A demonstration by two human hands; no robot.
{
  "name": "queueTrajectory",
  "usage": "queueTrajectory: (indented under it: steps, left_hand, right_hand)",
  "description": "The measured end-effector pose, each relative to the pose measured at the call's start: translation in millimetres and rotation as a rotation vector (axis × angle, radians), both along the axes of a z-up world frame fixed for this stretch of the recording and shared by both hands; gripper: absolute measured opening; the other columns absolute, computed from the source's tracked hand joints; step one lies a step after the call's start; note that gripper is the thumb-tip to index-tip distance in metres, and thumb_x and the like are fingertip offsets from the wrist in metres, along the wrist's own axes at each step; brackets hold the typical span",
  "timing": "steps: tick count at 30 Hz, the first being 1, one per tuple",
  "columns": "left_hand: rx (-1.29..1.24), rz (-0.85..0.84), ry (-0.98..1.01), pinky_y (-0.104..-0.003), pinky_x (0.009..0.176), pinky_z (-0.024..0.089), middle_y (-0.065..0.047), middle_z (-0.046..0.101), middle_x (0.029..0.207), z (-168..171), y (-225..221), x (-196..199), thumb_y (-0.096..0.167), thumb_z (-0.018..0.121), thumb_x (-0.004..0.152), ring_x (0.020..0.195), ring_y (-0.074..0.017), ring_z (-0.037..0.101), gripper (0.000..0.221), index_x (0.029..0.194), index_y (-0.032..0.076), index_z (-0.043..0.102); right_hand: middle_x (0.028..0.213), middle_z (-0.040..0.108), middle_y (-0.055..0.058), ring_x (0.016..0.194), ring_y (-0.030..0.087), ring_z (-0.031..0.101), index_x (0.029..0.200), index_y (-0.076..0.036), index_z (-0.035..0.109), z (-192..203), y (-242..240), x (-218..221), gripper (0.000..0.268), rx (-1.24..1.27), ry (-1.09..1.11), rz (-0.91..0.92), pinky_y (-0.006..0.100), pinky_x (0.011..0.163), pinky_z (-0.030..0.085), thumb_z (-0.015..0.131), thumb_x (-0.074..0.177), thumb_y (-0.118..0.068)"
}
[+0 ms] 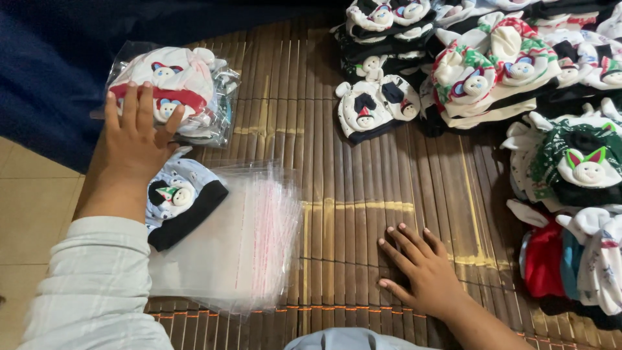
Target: Packaging baby hats into individual plastic bags
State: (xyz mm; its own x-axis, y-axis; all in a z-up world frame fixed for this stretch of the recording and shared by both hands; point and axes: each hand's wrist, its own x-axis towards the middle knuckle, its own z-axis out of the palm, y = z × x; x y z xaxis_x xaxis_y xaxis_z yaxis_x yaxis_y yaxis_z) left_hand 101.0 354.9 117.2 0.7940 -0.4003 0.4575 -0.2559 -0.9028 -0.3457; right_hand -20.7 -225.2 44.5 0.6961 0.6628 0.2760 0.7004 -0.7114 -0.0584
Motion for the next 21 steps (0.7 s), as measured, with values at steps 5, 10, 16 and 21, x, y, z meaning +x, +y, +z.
queueTrajectory:
  steps: [5, 10, 16, 21]
  left_hand:
    - [0.116, -0.01, -0.099, -0.086, 0.109, 0.021, -0.026, 0.016, 0.161, -22, 14, 13, 0.011, 0.093, 0.096, 0.147, -0.0561, 0.028, 0.125, 0.16, 0.036, -0.011]
    - [0.141, -0.032, -0.115, -0.091, 0.104, 0.02, -0.022, 0.016, 0.163, -25, 14, 13, 0.015, 0.092, 0.098, 0.15, -0.0527, 0.027, 0.124, 0.162, 0.036, -0.012]
    - [0.19, -0.016, -0.158, -0.085, 0.107, 0.03, -0.022, 0.022, 0.158, -31, 11, 21, -0.006, 0.093, 0.099, 0.146, -0.0501, 0.034, 0.128, 0.162, 0.035, -0.011]
    - [0.156, -0.058, -0.113, -0.082, 0.107, 0.036, -0.023, 0.024, 0.156, -27, 9, 26, -0.032, 0.082, 0.075, 0.144, -0.053, 0.034, 0.135, 0.163, 0.031, 0.002]
  right_hand:
    - [0.159, 0.045, 0.009, 0.152, 0.027, 0.035, 0.15, -0.019, 0.05, 4, 1, 0, 0.079, 0.027, 0.007, 0.01, 0.053, 0.121, 0.022, 0.06, 0.086, -0.063]
    - [0.159, 0.045, 0.009, 0.151, 0.025, 0.036, 0.149, -0.019, 0.05, 3, 1, 1, 0.077, 0.027, -0.003, 0.007, 0.053, 0.121, 0.021, 0.06, 0.086, -0.063]
    - [0.158, 0.045, 0.008, 0.151, 0.026, 0.036, 0.149, -0.018, 0.049, 2, 0, 1, 0.078, 0.015, 0.003, 0.009, 0.053, 0.121, 0.021, 0.06, 0.086, -0.064]
    - [0.158, 0.046, 0.009, 0.152, 0.026, 0.035, 0.15, -0.016, 0.049, 4, 1, 2, 0.079, 0.03, 0.001, 0.017, 0.054, 0.121, 0.02, 0.06, 0.086, -0.063]
